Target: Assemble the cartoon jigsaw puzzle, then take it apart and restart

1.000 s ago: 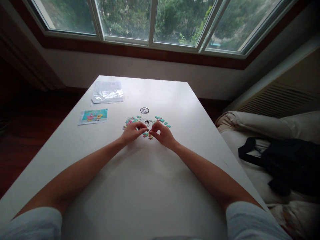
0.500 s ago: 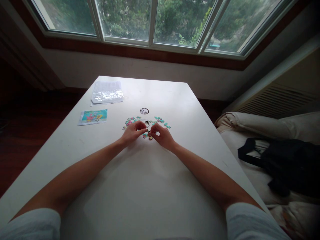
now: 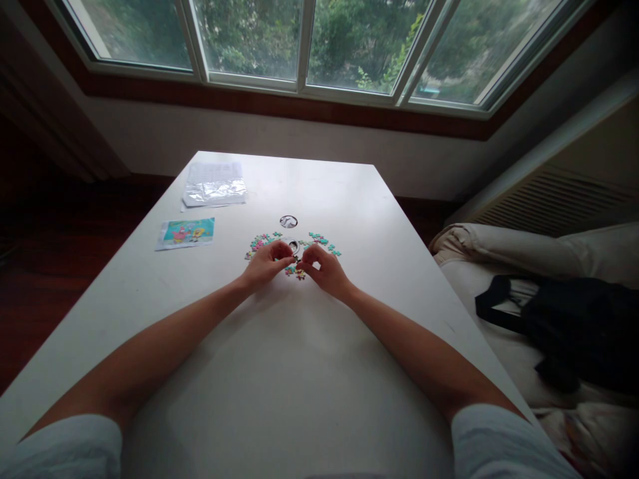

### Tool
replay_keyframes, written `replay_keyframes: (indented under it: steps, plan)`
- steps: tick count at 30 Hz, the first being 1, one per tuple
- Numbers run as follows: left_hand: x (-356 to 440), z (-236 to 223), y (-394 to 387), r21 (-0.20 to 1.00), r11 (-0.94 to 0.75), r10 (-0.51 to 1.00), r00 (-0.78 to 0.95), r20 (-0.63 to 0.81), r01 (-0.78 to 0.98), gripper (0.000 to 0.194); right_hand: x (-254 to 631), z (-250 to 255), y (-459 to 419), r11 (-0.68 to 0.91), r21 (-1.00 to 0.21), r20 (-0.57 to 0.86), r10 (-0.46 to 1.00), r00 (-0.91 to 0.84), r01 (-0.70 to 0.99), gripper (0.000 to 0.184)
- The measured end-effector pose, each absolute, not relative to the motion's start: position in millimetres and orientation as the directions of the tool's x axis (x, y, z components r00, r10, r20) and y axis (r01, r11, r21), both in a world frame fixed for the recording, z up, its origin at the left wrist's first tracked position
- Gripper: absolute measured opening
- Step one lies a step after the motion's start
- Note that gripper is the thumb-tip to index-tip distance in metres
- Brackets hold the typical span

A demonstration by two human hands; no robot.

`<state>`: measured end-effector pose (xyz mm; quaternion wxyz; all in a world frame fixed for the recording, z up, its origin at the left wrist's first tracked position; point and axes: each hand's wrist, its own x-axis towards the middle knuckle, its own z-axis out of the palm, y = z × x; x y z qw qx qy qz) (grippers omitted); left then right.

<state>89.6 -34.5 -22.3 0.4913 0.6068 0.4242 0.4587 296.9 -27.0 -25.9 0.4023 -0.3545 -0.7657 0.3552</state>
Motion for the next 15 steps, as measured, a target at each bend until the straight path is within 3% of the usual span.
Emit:
replay_keyframes:
  steps: [15]
  plan:
    - [84.0, -22.7, -36.2, 0.852, -0.288, 0.948, 0.256, 0.189, 0.438, 0.012, 302.1, -27.5, -20.8, 0.482, -0.805, 0.365, 0.862, -0.353, 0.346, 0.019]
